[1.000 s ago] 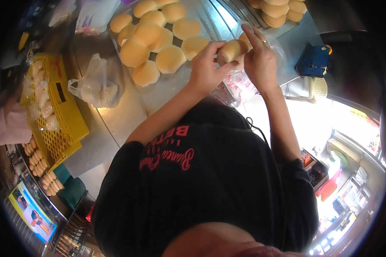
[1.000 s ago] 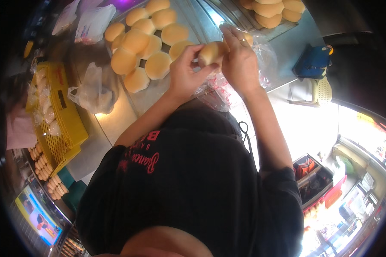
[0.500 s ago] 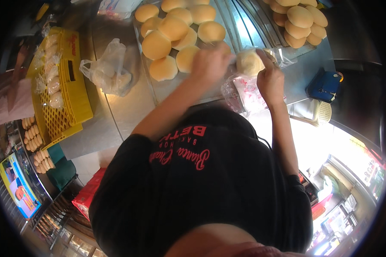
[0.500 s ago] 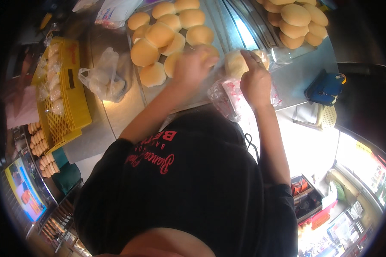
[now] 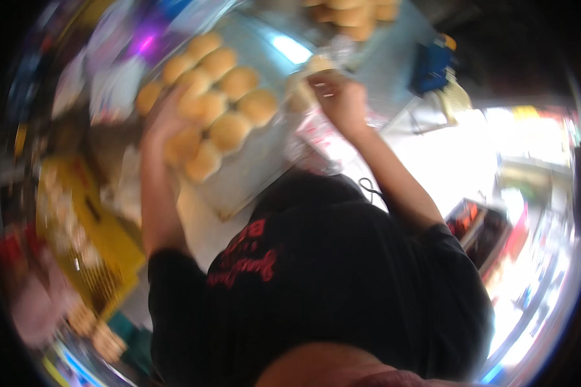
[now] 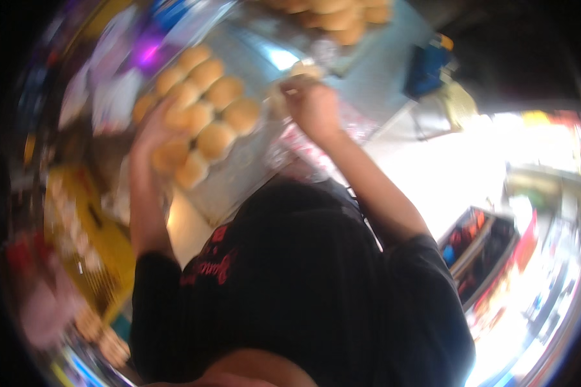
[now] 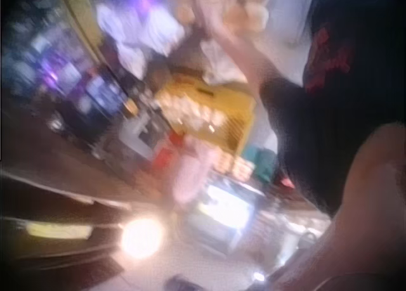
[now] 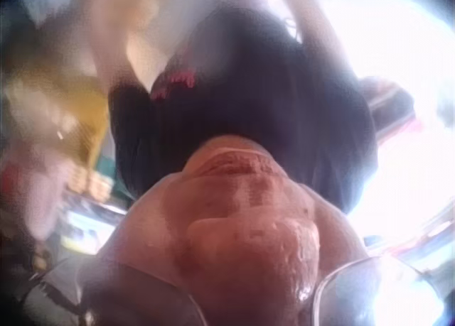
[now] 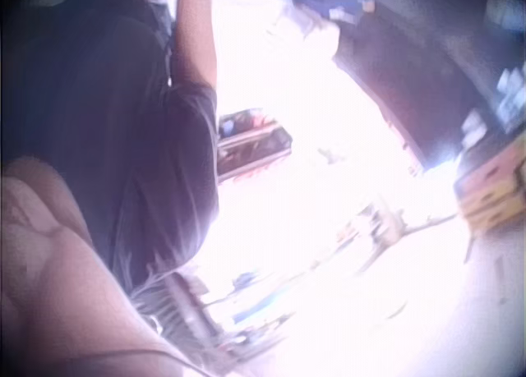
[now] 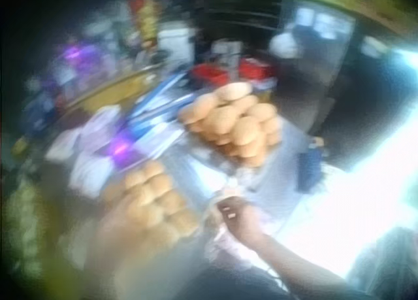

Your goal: The person picks up bread buns from a metal tray by hand and places them into plastic bags, then places the bags into a red plastic crate and onto a display shelf.

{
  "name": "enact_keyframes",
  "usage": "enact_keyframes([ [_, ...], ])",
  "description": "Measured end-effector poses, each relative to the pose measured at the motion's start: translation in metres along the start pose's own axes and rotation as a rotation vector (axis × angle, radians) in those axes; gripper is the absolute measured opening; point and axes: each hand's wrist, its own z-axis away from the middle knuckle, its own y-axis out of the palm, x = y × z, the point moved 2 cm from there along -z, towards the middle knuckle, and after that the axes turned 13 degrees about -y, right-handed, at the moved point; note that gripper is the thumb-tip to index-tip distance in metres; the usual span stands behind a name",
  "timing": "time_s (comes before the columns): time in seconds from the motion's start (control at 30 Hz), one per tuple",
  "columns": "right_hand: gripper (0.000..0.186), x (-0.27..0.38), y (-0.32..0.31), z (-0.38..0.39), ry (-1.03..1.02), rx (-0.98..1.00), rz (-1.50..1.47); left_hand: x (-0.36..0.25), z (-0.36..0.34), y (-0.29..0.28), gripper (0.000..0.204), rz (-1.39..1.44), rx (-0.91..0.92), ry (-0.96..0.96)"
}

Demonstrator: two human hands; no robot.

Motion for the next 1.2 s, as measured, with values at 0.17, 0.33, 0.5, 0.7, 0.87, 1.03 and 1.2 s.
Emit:
enact_keyframes([
  [0.17, 0.033, -0.011, -0.003, 0.001, -0.069, 0.052, -0.002, 0.079, 0.017, 0.028, 0.078, 0.172, -0.024, 0.010],
  [0.33, 0.034, 0.002, -0.015, -0.010, 0.020, 0.203, -0.023, 0.034, 0.068, -0.013, 0.060, 0.501, 0.133, -0.118],
  [0.5, 0.032, 0.001, 0.011, -0.011, 0.035, 0.260, -0.015, 0.056, 0.068, -0.001, 0.056, 0.551, 0.102, -0.070],
  [0.7, 0.030, 0.022, 0.022, -0.015, 0.030, 0.229, -0.023, 0.003, 0.063, -0.001, 0.059, 0.402, -0.448, 0.114],
  [0.87, 0.040, 0.052, 0.031, -0.021, 0.048, 0.182, -0.056, -0.140, 0.064, 0.053, 0.056, 1.441, -0.280, -0.169],
  [1.03, 0.045, 0.053, 0.021, -0.021, 0.096, 0.111, -0.069, -0.199, 0.089, 0.076, 0.045, 1.866, 0.143, 0.241],
  [1.2, 0.037, 0.063, 0.021, -0.010, 0.138, 0.135, -0.059, -0.143, 0.081, 0.096, 0.046, 1.163, 0.007, 0.087],
])
